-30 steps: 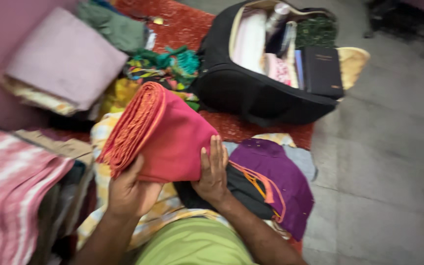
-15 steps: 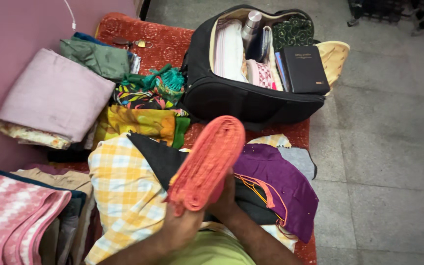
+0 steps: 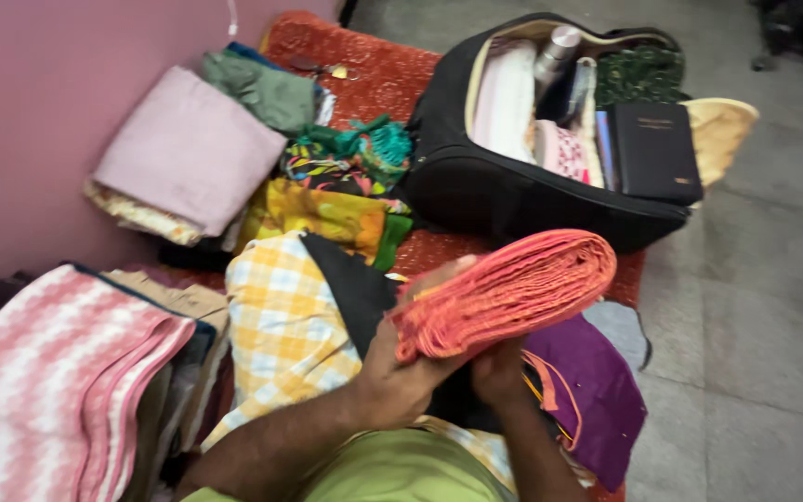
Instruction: The person folds a colorful fabric and a purple garment, then places them into a black bag. They also fold a pink towel and pack a white charger and a small perfume bottle into the bag.
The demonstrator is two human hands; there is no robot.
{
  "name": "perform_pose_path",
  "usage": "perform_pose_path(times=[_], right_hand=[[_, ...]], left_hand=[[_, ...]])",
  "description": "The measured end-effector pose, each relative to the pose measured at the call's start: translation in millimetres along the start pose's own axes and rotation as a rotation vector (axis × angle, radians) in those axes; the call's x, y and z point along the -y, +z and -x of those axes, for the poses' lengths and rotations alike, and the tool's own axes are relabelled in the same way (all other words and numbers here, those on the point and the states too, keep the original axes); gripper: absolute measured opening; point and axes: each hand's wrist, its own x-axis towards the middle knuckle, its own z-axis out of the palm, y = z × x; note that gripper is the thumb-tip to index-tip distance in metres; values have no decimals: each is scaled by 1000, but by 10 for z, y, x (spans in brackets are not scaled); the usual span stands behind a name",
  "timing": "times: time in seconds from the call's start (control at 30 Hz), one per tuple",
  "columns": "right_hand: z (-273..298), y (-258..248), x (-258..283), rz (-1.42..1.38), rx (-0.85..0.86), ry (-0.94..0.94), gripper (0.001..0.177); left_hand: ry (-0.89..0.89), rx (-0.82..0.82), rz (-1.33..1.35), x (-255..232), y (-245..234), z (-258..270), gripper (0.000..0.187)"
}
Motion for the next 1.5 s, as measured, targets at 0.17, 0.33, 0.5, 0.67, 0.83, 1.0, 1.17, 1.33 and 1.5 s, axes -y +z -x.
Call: perform_pose_path(times=[0.17,0.33,0.5,0.67,0.83,1.0,1.17,1.33,1.5], right_hand=[[-330,-472,-15,-648,202,563,77],[-385,-132,67,-1238,231,750,60],[-293,592,326,-1757,-161,1168,52],[-576,724,479,-1080,70,905,80],[-1034,293,253,-858,225,768,67],[-917,355,69,-811,446,1005,42],[-687,398,-22,-847,427,930,51],[-583,378,-82,-664,278,970,53],[-321,395,-134,-794,239,1077,45]], left_hand=[[-254,-451,885,123,-346,-61,39],[-152,-608,668,204,-1079,138,44],[-48,-821,676,431,-1579,542,44],[-56,-1009,486,424,-1646,948,46],[-294,-1023,90,137,-1412,1334,73],[-606,-594,-486,-6,-1370,1514,84],[-400,-34,-1603,-72,-1170,1504,103],[-353,375,-1628,236,-1007,1126,82],[-144,412,-1687,440,-955,957,60]])
